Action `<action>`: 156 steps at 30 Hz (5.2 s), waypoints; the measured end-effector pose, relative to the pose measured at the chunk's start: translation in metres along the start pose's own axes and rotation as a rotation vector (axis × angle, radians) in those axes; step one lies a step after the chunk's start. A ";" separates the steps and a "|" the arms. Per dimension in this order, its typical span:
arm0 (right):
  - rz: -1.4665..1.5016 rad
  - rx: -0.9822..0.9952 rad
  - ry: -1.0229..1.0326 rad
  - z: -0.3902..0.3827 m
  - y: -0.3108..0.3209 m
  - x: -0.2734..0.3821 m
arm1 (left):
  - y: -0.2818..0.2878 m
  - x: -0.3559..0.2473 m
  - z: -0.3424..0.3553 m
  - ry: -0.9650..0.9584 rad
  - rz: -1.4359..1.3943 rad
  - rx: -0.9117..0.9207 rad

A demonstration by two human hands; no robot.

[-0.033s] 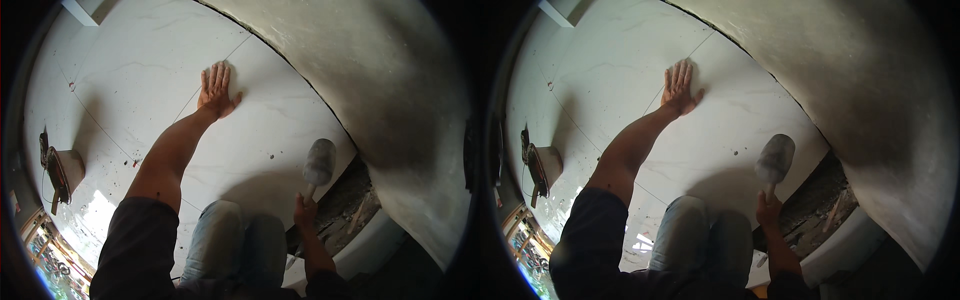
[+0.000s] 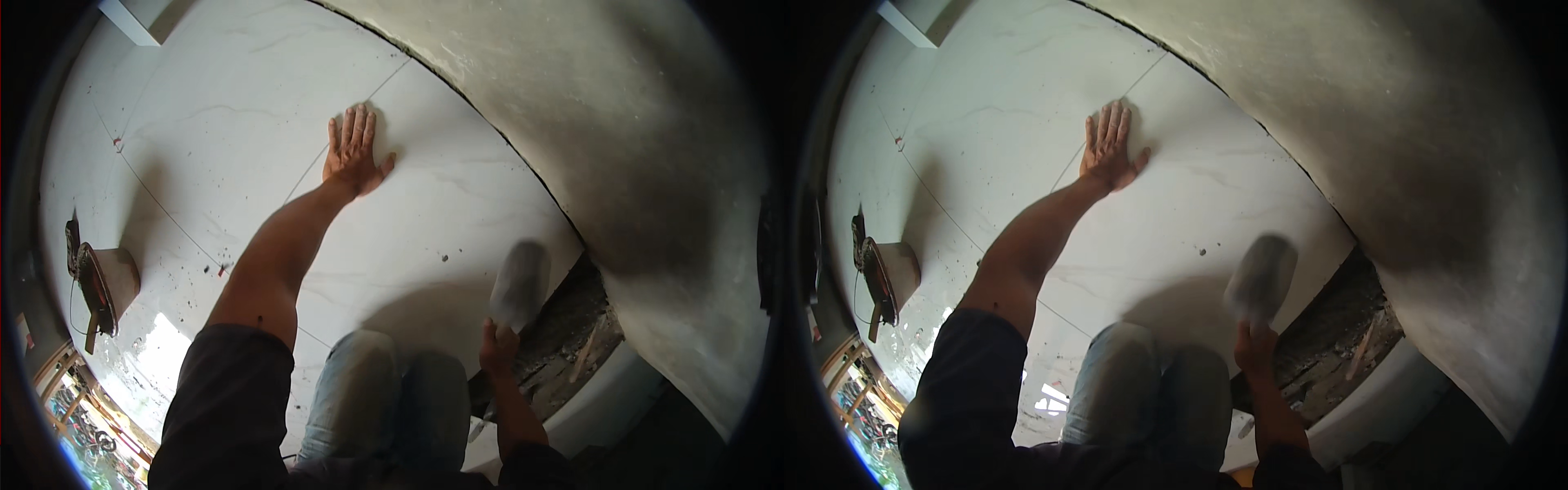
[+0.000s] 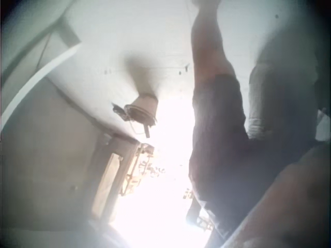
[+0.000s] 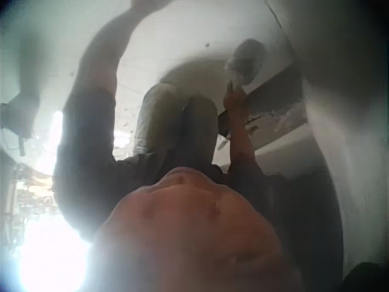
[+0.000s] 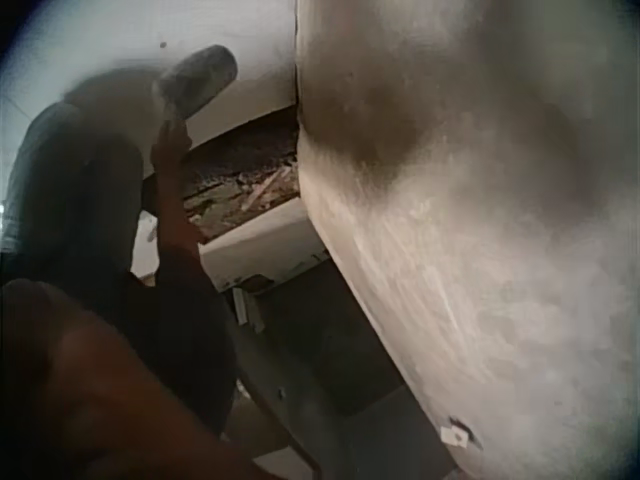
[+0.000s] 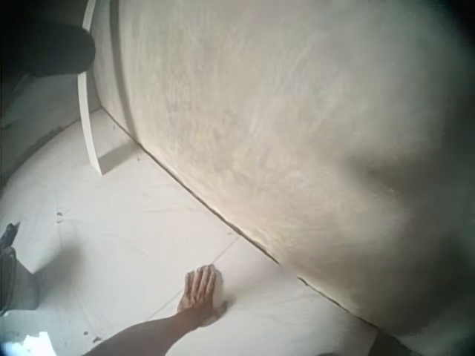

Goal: The person positions and levels a floor tile by tapping it with a rubber mallet and using a trowel to adjust the mortar underneath.

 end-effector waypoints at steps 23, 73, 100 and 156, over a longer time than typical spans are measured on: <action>-0.106 0.142 -0.300 -0.012 -0.026 -0.006 | 0.002 -0.016 0.003 0.017 0.160 -0.003; -0.176 0.124 -0.305 -0.023 -0.008 -0.065 | -0.001 -0.028 0.040 -0.140 0.045 -0.081; -0.089 0.157 -0.326 0.000 -0.013 -0.024 | -0.011 -0.057 0.071 0.259 -0.200 -0.187; 0.190 0.331 0.142 0.014 -0.053 0.028 | 0.001 -0.038 0.042 0.017 -0.176 -0.092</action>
Point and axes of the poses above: each hand's wrist, its own z-axis towards the middle knuckle, its own y-axis out of the back of the hand, x = y × z, the point moved 1 cm from there along z, towards the middle knuckle, and after that the axes turned 15 degrees about y, right-handed, at the moved point
